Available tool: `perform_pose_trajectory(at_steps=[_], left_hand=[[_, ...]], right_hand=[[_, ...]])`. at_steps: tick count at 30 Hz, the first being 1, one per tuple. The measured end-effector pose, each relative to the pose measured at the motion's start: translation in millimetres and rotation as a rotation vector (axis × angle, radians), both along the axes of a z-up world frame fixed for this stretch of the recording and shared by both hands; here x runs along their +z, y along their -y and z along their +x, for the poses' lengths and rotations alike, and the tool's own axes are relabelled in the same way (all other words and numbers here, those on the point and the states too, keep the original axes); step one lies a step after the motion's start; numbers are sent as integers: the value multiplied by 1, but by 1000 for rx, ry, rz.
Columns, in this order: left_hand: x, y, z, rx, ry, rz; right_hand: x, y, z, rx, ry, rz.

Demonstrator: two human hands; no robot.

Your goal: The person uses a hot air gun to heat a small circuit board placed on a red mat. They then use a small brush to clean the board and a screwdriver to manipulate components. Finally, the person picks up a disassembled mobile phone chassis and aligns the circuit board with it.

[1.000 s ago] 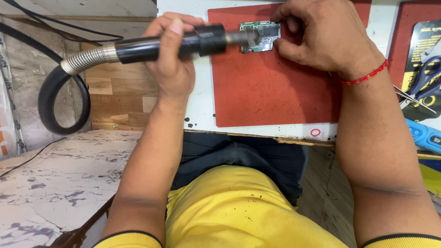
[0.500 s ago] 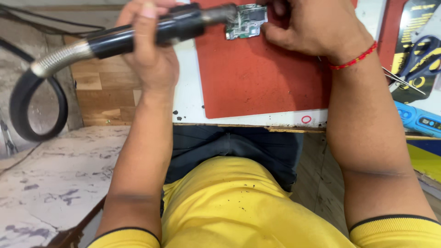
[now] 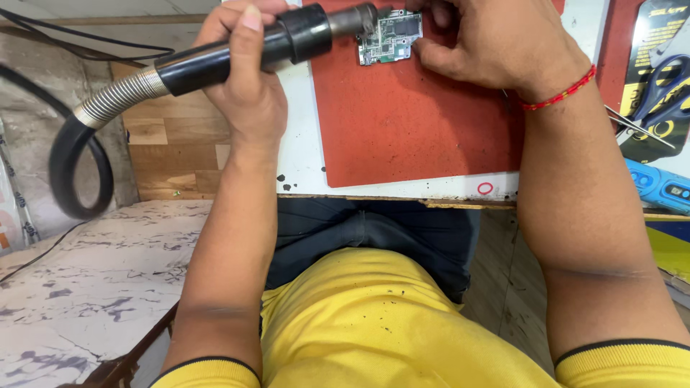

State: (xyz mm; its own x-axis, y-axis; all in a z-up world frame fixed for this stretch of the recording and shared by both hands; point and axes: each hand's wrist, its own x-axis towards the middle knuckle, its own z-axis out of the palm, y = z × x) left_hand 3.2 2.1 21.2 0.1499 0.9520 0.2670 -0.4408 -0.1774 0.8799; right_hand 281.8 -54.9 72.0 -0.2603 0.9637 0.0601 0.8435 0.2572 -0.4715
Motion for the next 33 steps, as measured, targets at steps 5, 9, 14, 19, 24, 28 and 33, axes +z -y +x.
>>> perform_pose_trajectory(at_steps=[5,9,14,19,24,28,33], left_hand=[[-3,1,-1,60,-53,-17],[2,5,-4,-41,-96,37],[8,4,-2,-24,-109,40],[8,4,-1,13,-157,64],[9,3,2,-10,-38,24],[1,3,-3,-13,-130,77],[-20,4,-3,70,37,-72]], right_hand=[[8,-3,-4,38,-23,46],[11,-4,-5,33,-26,30],[11,-4,-3,27,-44,36],[8,-4,0,35,-63,55],[-1,-5,6,69,-61,72],[-5,1,7,42,-58,65],[-9,2,9,47,44,96]])
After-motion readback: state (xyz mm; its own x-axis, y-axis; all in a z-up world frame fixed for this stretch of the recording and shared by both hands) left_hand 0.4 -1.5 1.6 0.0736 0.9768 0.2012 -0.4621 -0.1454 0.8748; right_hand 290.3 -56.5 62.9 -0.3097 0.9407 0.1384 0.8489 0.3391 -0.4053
